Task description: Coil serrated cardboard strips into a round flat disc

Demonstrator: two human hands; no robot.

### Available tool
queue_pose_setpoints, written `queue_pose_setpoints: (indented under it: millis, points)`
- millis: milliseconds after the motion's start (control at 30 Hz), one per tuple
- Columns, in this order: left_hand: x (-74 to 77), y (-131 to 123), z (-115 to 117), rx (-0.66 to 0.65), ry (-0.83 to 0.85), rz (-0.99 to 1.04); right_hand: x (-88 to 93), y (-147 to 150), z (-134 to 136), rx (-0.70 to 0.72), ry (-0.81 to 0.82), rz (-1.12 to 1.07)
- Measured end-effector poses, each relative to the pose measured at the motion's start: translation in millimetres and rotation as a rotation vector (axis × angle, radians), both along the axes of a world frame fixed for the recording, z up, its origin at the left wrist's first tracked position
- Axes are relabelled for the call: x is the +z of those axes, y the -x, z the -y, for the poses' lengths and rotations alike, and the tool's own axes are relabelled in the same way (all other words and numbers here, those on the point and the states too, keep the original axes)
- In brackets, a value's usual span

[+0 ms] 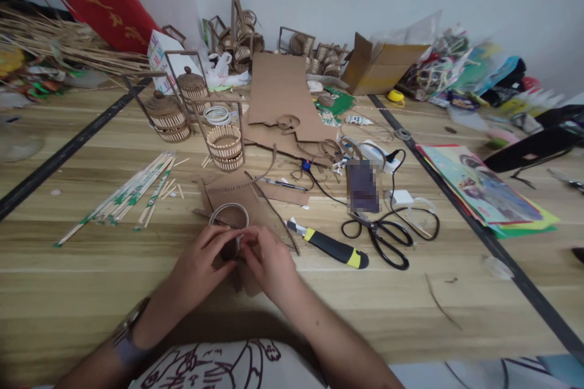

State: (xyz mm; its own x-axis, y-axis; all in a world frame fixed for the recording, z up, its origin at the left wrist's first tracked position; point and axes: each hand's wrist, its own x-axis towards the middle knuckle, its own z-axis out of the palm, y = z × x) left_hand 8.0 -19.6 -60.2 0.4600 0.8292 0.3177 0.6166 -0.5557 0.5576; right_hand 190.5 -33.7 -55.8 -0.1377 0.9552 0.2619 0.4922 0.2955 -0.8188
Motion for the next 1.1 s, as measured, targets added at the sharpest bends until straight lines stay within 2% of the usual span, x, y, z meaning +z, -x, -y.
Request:
queue_pose_setpoints:
  millis: [233,467,867,1100]
  points:
    - [-5.3,2.9,-4.2,0.047,-0.023,0.015,-3.7,0.0,1.6,0.064,-0.079,0.073]
    - [-3.5,-0.6,-0.2,0.053,-0.002,-0.062,-8.9,1.8,3.2,0.043,-0.196,0.185]
    - [-0.1,-3.8,2.7,0.045,0.004,-0.083,-1.4,6.3,5.7,-0.058,-0.29,0.348]
    - [-1.7,-5.8,4.5,0.053,0.014,-0.109,-0.1,7.4,4.8,-0.057,-0.323,0.422]
